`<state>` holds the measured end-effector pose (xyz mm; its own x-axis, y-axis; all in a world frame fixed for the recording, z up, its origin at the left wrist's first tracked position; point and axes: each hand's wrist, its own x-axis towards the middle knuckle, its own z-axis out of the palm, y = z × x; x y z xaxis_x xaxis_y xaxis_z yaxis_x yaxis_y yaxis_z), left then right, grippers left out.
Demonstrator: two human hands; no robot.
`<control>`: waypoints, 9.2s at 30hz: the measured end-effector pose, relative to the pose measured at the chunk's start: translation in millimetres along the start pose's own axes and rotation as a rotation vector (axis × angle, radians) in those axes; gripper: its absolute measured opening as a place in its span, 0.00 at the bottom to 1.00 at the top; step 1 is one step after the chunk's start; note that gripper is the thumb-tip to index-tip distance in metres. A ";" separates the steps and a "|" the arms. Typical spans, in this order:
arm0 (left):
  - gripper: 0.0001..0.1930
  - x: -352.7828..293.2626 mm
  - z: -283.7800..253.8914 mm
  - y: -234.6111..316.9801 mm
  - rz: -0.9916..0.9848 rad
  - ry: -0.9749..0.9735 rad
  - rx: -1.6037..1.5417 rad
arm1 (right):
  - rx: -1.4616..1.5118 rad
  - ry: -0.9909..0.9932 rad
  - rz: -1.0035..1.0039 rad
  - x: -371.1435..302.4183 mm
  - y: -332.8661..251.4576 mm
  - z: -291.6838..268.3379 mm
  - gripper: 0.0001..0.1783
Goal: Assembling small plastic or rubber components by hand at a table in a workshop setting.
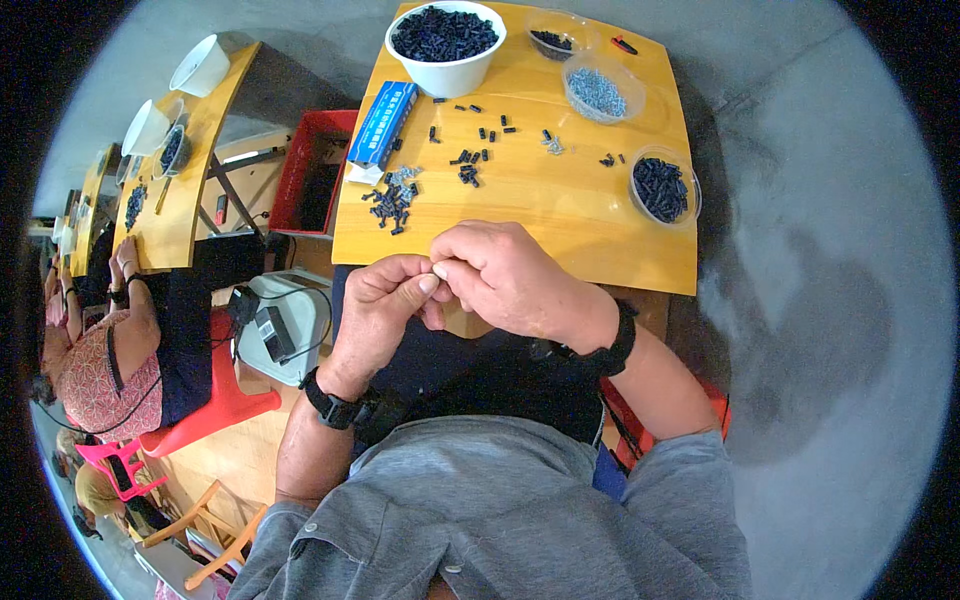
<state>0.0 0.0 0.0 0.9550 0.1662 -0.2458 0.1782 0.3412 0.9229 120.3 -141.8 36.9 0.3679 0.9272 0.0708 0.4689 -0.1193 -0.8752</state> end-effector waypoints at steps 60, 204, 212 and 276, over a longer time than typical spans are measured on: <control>0.06 8.1 -12.0 -12.4 0.030 0.057 -0.169 | -0.775 0.116 0.073 107.8 140.1 -7.7 0.07; 0.10 7.0 5.9 -5.0 -0.266 -0.091 0.025 | 1.713 0.076 0.809 -28.7 24.5 75.0 0.27; 0.06 12.4 13.8 9.6 -0.243 -0.166 -0.172 | 1.803 0.009 0.645 -30.9 20.9 50.8 0.31; 0.11 62.9 34.4 12.1 -0.167 0.109 -0.015 | 1.540 0.447 0.667 3.0 47.7 24.7 0.17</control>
<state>70.4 -17.3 5.9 0.8811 0.2048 -0.4262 0.3275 0.3858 0.8625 123.9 -135.9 -16.5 0.4638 0.6700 -0.5797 -0.8775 0.2573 -0.4048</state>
